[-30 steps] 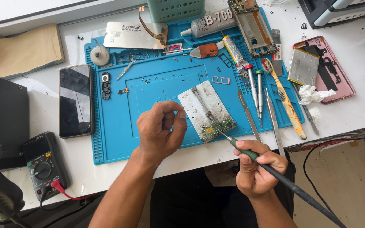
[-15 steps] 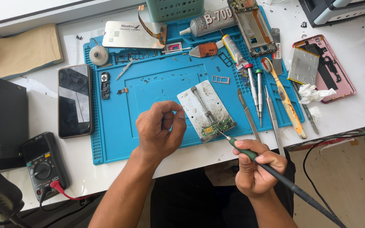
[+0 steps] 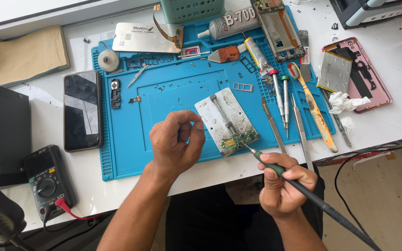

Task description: Applying flux and soldering components on a mobile phone circuit board.

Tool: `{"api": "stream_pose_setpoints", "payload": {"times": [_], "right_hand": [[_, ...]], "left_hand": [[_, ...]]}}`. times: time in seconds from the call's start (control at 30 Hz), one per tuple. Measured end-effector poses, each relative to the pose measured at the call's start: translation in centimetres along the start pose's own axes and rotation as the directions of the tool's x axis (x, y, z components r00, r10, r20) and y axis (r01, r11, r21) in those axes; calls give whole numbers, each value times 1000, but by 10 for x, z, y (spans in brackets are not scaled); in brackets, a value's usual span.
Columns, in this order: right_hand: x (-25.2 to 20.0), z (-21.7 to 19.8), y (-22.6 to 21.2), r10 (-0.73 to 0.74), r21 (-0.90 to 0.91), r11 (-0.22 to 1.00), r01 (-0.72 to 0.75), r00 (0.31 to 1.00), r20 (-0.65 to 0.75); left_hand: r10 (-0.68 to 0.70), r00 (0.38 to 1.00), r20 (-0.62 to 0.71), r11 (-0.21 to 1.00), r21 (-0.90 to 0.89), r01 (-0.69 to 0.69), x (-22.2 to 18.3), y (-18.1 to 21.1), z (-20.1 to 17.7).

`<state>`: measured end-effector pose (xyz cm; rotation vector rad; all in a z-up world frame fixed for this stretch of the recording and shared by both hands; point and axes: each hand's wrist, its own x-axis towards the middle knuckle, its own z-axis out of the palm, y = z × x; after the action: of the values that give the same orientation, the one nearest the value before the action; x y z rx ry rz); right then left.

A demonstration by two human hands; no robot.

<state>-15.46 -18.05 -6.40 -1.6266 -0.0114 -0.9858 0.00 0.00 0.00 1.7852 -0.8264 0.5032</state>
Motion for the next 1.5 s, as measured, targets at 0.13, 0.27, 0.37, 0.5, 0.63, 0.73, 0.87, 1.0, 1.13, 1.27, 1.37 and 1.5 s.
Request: {"api": "stream_pose_setpoints", "payload": {"times": [0.13, 0.27, 0.37, 0.5, 0.63, 0.73, 0.87, 1.0, 1.13, 1.27, 1.37, 1.5], "right_hand": [[-2, -1, 1, 9, 1, 1000, -9, 1000, -9], [-2, -1, 2, 1, 7, 1000, -1, 1000, -5], [-1, 0, 1, -4, 18, 1000, 4, 1000, 7], [0, 0, 0, -12, 8, 1000, 12, 1000, 24], [0, -1, 0, -6, 17, 1000, 6, 999, 34], [1, 0, 0, -13, 22, 1000, 12, 999, 31], [1, 0, -1, -21, 13, 1000, 21, 999, 34], [-1, 0, 1, -14, 15, 1000, 14, 1000, 14], [-1, 0, -1, 8, 13, 1000, -8, 1000, 4], [-1, 1, 0, 11, 15, 1000, -11, 1000, -16], [-2, 1, 0, 13, 13, 1000, -12, 1000, -26], [-2, 1, -1, 18, 20, 1000, -18, 999, -29]], "left_hand": [[0, 1000, 6, 1000, 20, 0, -2, -3, 0], [2, 1000, 3, 1000, 11, -2, -1, -1, 0], [9, 1000, 5, 1000, 11, -9, -1, -1, 0], [5, 1000, 4, 1000, 8, -5, -2, -2, 1], [7, 1000, -1, 1000, 8, -7, -1, -1, 1], [3, 1000, 2, 1000, 0, -3, 0, -1, 1], [7, 1000, 3, 1000, 1, -7, -1, -2, 1], [5, 1000, -1, 1000, 0, -5, 0, -1, 1], [11, 1000, -5, 1000, 4, -11, 0, -1, 0], [11, 1000, -3, 1000, 7, -11, 0, -1, 1], [13, 1000, -6, 1000, 5, -13, 0, -1, 0], [22, 1000, -8, 1000, 7, -22, 2, 2, 0]]}}
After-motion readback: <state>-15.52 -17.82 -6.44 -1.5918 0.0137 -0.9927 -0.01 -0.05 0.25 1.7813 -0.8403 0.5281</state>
